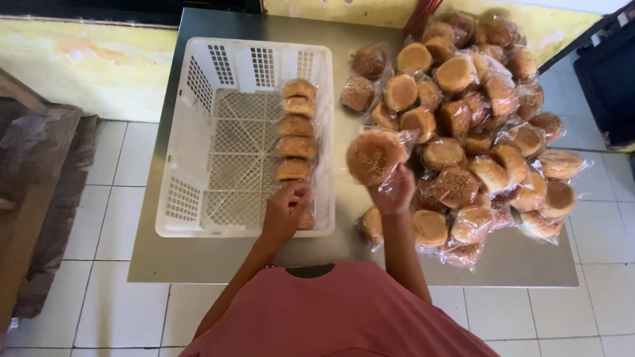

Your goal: The person organizes individually wrapped sesame seed buns by picking them up from a pile and arranging them into rows inside a plastic crate.

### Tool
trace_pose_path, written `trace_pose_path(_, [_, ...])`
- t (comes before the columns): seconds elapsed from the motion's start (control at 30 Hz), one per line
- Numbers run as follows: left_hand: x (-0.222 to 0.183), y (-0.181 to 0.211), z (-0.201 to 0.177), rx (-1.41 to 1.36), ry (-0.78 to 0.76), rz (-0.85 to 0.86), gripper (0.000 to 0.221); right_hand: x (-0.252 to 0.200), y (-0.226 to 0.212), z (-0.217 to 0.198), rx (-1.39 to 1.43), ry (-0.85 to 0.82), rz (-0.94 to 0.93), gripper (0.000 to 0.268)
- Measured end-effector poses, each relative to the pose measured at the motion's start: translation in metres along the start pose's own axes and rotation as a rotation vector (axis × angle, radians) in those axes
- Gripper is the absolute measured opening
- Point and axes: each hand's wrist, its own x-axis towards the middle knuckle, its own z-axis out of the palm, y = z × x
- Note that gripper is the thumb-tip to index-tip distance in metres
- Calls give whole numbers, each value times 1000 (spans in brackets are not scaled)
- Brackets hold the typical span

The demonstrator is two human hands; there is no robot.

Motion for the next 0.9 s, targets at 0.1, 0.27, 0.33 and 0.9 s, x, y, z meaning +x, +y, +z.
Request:
trace_pose_path(0.1, [2, -11, 14, 55, 66, 63, 38, -11, 16, 55, 17, 46, 30, 65])
trace_pose_path(0.27, [0, -29, 27, -341, -39, -94, 58, -27, 53, -48, -268, 78, 265, 58])
trace_pose_path(0.33, [-2, -22, 24, -506, -27, -175, 54, -30, 57, -41, -378, 89, 278, 53])
trace_pose_path(0.9, [-11, 4, -7, -373, 145, -142, 45, -40, 88, 47, -1436, 130, -212, 39])
